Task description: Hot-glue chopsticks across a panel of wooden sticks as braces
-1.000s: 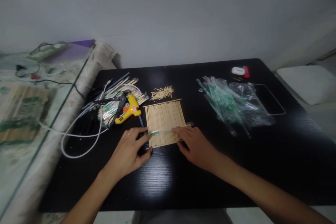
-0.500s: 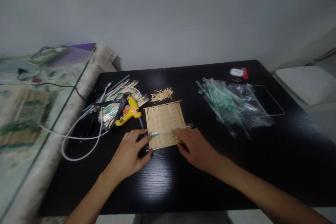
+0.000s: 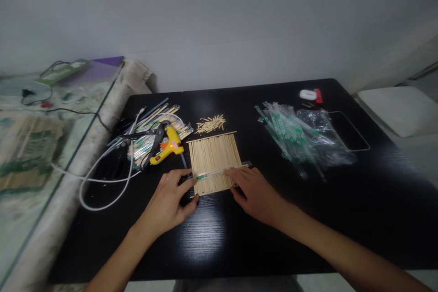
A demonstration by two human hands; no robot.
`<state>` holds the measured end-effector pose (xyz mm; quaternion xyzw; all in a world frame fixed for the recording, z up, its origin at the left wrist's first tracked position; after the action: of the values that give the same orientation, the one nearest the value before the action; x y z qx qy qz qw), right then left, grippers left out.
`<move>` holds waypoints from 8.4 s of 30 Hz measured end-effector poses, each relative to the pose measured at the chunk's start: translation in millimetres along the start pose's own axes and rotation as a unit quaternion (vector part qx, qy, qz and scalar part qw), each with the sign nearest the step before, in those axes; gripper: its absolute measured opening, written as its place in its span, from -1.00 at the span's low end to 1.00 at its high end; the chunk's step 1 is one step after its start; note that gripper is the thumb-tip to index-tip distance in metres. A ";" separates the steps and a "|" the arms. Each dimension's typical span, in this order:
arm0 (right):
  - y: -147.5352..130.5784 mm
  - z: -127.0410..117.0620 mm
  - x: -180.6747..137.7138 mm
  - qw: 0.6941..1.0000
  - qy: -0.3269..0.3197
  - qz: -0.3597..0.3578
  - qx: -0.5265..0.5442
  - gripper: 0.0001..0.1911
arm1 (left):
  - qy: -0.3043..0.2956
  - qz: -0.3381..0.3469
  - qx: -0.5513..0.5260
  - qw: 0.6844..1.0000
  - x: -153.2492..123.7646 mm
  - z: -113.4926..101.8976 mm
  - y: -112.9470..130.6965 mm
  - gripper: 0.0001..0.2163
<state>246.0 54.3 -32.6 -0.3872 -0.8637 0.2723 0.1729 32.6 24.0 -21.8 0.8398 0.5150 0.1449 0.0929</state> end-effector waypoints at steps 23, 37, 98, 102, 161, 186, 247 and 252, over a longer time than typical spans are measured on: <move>-0.6 0.4 0.3 1.000 0.001 0.000 0.002 -0.49 | -0.008 -0.002 0.000 1.000 -2.1 3.1 -0.9 -0.70; -0.4 -0.4 0.8 1.000 -0.003 0.003 0.003 -0.51 | -0.009 -0.005 0.004 1.000 -0.7 2.8 -0.9 -0.72; 1.8 2.6 -0.6 1.000 0.002 -0.003 -0.002 -0.50 | 0.004 0.015 -0.039 0.999 4.4 -1.8 -8.0 -0.83; 1.9 2.0 -0.6 1.000 0.002 0.000 0.002 -0.50 | 0.000 0.016 -0.039 0.999 4.4 -0.7 -8.4 -0.83; 1.7 1.1 0.1 1.000 -0.002 0.003 0.000 -0.53 | -0.006 0.007 -0.042 0.999 4.6 -3.0 -8.0 -0.83; -0.2 -0.3 -0.7 1.000 -0.001 0.001 -0.003 -0.54 | -0.014 0.023 -0.038 0.999 2.4 -3.4 -0.8 -0.82; 13.2 -6.8 -1.6 0.997 -0.051 -0.015 0.057 -0.34 | -0.013 0.018 -0.039 0.999 5.7 -2.7 0.4 -0.84; 13.6 -5.8 -1.5 0.997 -0.047 -0.026 0.062 -0.35 | -0.018 0.021 -0.039 0.999 4.9 -1.3 0.0 -0.83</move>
<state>257.8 62.7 -36.4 -0.3402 -0.8618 0.3392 0.1627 34.3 28.3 -19.9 0.8485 0.4897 0.1514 0.1315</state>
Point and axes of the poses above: each hand's wrist, its own x-axis towards the middle knuckle, its own z-axis out of the palm, y = z × x, the point moved 7 cm from there along x, towards the middle knuckle, and after that the axes turned 3 degrees about x, right-handed, at the moved point
